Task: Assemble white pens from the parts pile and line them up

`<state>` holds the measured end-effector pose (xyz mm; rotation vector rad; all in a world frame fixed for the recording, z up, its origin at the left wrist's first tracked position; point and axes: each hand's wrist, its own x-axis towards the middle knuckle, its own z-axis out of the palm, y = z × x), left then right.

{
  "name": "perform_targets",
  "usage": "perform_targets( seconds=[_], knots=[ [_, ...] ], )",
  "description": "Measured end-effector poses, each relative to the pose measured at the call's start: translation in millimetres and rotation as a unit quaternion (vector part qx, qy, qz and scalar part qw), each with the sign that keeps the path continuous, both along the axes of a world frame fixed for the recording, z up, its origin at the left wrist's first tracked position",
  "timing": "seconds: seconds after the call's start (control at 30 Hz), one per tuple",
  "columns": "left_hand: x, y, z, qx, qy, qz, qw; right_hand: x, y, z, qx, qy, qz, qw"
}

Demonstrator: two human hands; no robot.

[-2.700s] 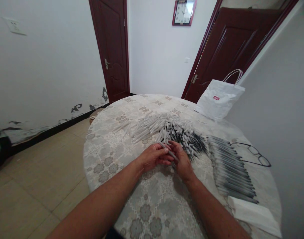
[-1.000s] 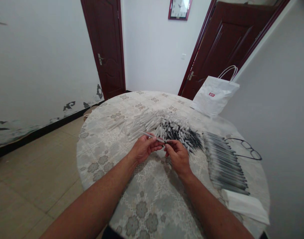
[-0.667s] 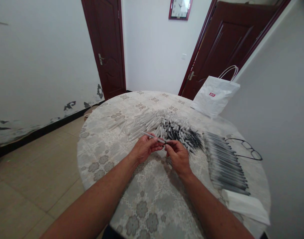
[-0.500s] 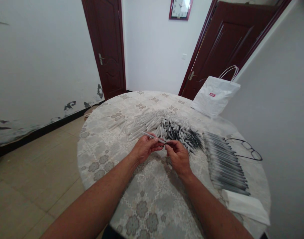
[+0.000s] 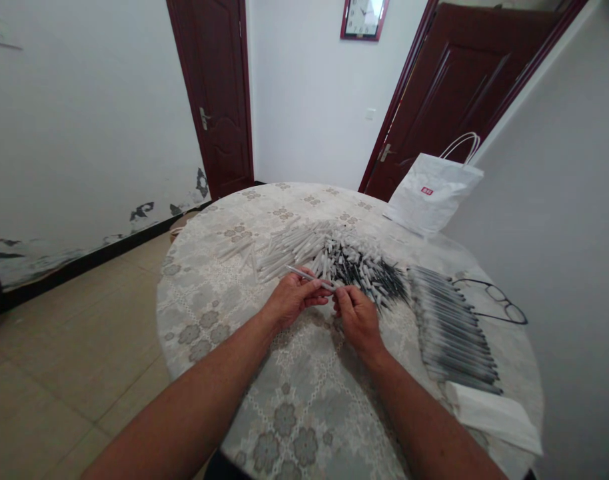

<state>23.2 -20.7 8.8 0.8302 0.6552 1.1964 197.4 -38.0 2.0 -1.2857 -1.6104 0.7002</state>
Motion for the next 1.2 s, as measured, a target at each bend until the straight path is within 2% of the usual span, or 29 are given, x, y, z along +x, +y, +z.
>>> perform_targets(
  seconds=[0.23,0.37,0.6,0.9,1.2],
  knots=[
    [0.2,1.3,-2.9,0.005,0.003,0.009,1.000,1.5,0.9,-5.9,0.020,0.033,0.011,0.999],
    [0.5,1.3,-3.5,0.006,-0.006,0.004,1.000,1.9,-0.4,-5.4,0.060,-0.010,0.013,0.998],
    [1.9,-0.3,-2.9,0.003,0.009,-0.002,1.000,0.9,-3.6,-1.5,0.037,-0.062,0.017,0.997],
    [2.2,-0.6,-1.7,0.001,0.009,0.007,1.000,2.5,-4.0,-3.2,0.032,-0.030,0.036,0.998],
    [2.7,-0.6,-4.6,-0.005,-0.002,0.002,1.000,1.4,-3.8,-2.1,0.042,-0.075,0.037,0.996]
  ],
)
